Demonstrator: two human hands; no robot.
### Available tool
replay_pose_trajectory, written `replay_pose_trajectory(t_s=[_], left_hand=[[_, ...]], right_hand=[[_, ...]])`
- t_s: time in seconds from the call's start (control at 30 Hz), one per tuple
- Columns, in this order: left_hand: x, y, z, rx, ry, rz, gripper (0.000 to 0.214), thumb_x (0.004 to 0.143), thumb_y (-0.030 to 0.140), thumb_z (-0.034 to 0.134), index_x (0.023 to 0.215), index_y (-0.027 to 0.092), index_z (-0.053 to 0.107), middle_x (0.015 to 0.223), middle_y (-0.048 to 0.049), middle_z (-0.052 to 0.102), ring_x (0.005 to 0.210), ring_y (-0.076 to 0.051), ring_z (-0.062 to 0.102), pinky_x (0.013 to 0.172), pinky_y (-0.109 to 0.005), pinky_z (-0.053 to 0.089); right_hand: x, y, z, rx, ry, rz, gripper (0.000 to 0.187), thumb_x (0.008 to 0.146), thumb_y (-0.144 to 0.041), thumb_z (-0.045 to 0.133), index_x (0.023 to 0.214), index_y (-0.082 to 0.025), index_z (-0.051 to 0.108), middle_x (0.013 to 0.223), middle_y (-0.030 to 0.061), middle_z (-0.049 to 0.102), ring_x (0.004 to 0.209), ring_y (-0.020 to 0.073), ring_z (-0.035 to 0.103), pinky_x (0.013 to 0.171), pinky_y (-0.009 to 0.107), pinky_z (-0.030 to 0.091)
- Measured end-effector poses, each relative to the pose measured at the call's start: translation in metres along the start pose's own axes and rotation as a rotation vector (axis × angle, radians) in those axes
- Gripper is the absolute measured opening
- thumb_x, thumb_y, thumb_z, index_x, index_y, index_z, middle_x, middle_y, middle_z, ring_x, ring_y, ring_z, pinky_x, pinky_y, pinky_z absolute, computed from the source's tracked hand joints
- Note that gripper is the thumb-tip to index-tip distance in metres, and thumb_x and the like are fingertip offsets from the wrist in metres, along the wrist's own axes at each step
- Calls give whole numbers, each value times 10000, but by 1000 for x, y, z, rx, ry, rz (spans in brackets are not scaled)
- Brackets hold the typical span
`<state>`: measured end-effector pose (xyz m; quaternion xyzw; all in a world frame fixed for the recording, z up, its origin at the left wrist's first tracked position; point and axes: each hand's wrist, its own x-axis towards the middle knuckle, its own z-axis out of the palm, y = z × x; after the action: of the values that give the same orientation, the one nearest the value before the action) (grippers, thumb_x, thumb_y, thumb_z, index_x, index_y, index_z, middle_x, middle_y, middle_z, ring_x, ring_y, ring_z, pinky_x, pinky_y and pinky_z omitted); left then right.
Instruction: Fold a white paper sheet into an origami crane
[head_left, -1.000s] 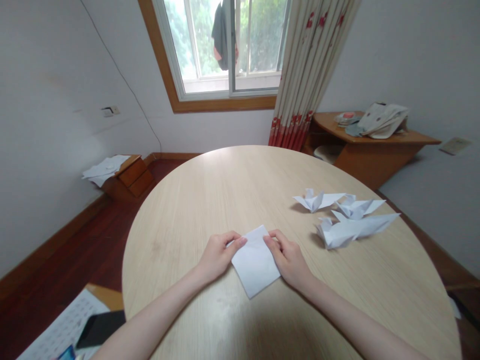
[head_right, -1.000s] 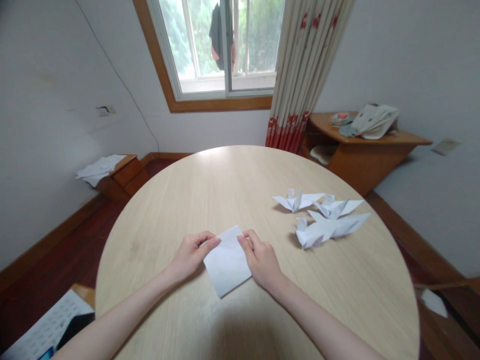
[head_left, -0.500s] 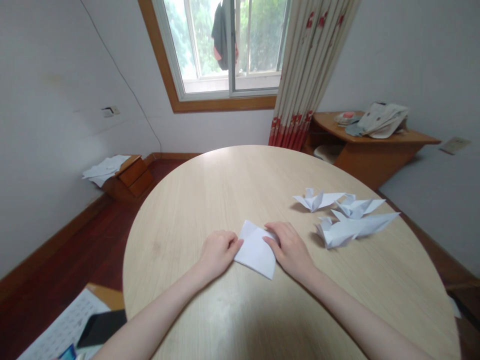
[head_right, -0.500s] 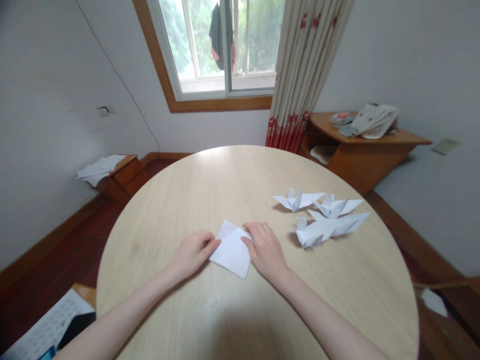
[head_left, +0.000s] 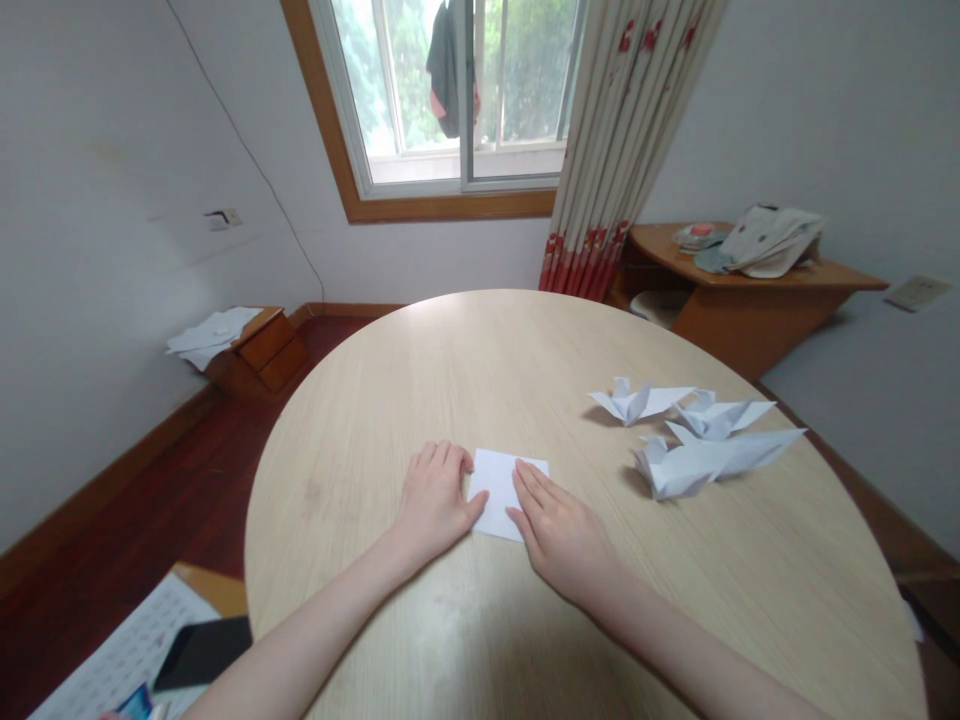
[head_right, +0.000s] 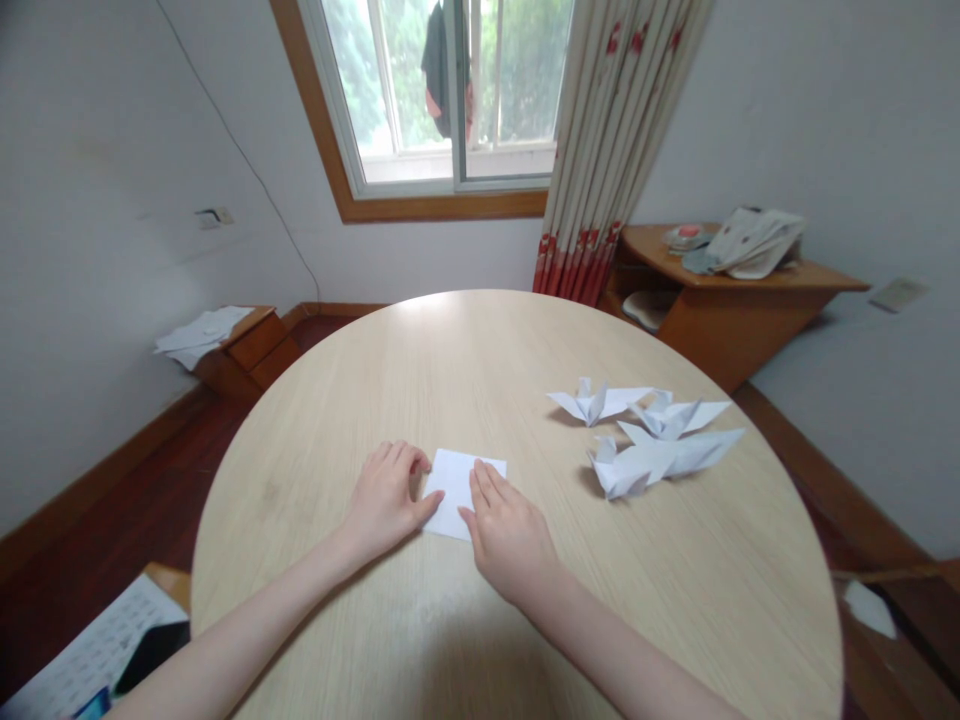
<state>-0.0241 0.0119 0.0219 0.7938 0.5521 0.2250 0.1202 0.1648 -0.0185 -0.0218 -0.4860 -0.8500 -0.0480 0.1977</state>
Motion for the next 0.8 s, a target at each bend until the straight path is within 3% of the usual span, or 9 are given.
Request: replay_pose_trajectory(t_s=[0.13, 0.27, 0.47, 0.63, 0.8], left_hand=[[-1, -8, 7, -152, -11, 174, 427, 770, 173, 575, 1189, 156, 491, 1203, -130, 555, 1162, -283, 476, 1003, -464, 391], [-3, -15, 17, -253, -100, 241, 506, 852, 164, 473, 1349, 144, 380, 1376, -173, 472, 1332, -277, 388, 1094, -488, 340], [-4, -12, 16, -53, -211, 237, 374, 933, 224, 426, 1293, 153, 493, 1406, -129, 485, 1291, -239, 470, 1055, -414, 424], [-1, -11, 8, 79, -173, 315, 312, 940, 236, 452, 1202, 146, 596, 1335, -114, 563, 1200, -253, 546, 1014, -431, 447], [-1, -12, 3, 147, -174, 426, 321, 953, 239, 444, 1233, 163, 581, 1302, -106, 588, 1049, -247, 595, 916, -430, 493]], right_hand=[[2, 6, 1, 19, -85, -82, 446, 966, -235, 347, 1323, -21, 507, 1377, 214, 493, 1288, 289, 468, 1038, 475, 432], [9, 21, -1, 22, -142, -146, 422, 989, -266, 359, 1373, -129, 468, 1418, 134, 467, 1342, 282, 391, 1082, 564, 340], [13, 35, 0, -63, -183, -152, 426, 988, -294, 397, 1391, -163, 439, 1430, 113, 451, 1373, 286, 329, 1078, 615, 299], [15, 42, 0, -96, -134, -105, 388, 974, -231, 428, 1350, -166, 499, 1416, 113, 466, 1348, 293, 372, 1089, 600, 299], [13, 47, 3, 83, -98, -112, 420, 943, -97, 380, 1331, -168, 526, 1394, 113, 501, 1311, 218, 439, 1065, 462, 416]])
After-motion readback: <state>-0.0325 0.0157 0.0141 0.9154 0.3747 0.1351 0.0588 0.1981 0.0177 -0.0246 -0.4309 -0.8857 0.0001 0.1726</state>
